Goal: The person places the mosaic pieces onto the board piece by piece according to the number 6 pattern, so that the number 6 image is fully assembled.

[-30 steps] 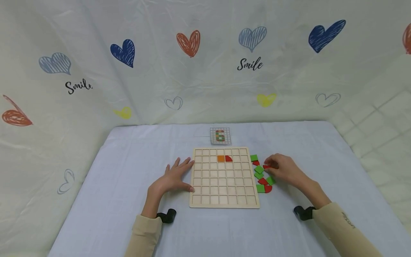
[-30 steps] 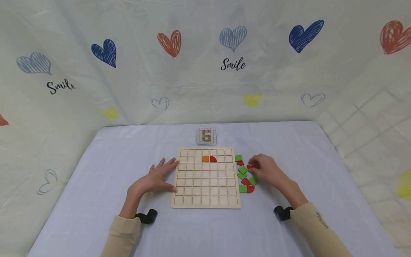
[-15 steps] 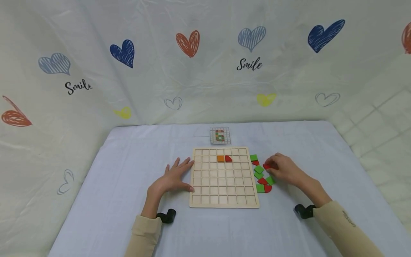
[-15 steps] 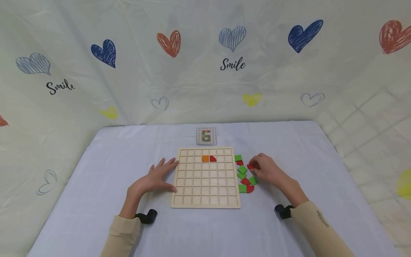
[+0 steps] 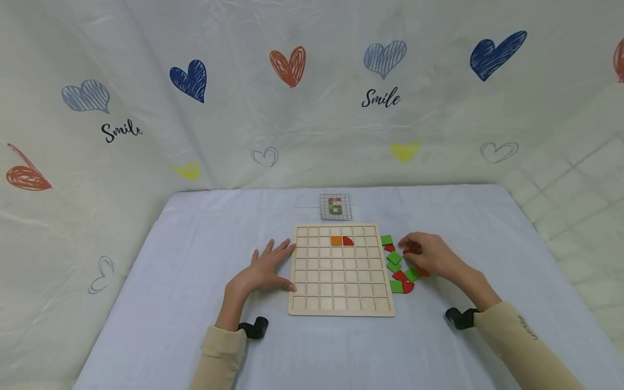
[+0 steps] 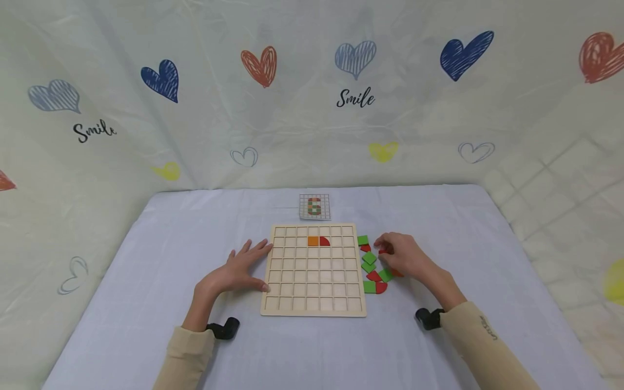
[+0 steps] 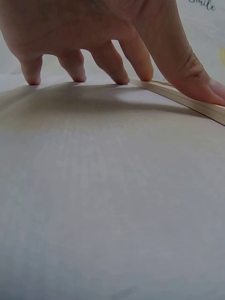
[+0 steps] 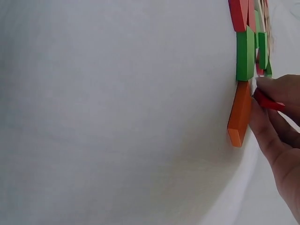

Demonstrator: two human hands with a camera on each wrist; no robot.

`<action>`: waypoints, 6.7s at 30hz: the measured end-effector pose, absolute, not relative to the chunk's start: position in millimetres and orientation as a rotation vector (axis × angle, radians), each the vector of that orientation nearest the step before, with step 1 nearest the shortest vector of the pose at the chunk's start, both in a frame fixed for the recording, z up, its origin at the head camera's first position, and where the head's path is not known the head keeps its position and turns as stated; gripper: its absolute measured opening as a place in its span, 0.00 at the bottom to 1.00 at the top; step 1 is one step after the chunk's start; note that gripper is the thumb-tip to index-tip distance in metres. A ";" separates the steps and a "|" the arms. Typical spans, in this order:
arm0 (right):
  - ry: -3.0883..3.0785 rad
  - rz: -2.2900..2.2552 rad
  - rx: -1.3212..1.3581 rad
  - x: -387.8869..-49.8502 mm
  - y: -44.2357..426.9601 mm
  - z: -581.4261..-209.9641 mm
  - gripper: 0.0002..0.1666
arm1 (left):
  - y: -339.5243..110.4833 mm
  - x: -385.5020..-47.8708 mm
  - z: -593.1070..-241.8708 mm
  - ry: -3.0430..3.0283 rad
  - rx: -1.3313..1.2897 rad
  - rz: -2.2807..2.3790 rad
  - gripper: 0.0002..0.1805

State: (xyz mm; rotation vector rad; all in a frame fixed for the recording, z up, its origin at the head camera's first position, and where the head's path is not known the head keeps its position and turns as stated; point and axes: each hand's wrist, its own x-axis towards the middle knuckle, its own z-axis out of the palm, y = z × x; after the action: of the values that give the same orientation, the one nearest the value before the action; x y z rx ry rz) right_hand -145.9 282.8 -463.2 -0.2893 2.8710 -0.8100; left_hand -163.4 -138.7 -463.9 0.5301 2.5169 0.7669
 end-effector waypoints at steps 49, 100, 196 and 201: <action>2.760 -1.123 -0.470 -190.8 200.2 -448.9 0.06 | -135.6 -163.9 -462.9 2.558 0.520 0.675 0.58; 2.774 -0.995 -0.813 -220.9 136.5 -465.2 0.06 | -136.6 -164.7 -460.3 2.547 0.515 0.700 0.58; 2.905 -0.828 -0.477 -131.2 295.7 -447.2 0.14 | -133.2 -164.2 -464.5 2.564 0.485 0.663 0.58; 2.890 -0.831 -0.465 -123.3 305.6 -446.3 0.17 | -132.7 -163.0 -463.5 2.558 0.481 0.671 0.58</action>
State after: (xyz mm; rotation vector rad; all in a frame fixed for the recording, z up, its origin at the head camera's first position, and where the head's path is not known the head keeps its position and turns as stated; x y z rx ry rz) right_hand -123.3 305.6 -446.3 -0.4649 2.8901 -0.8313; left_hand -163.0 -132.7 -463.5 0.4812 2.5583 0.6708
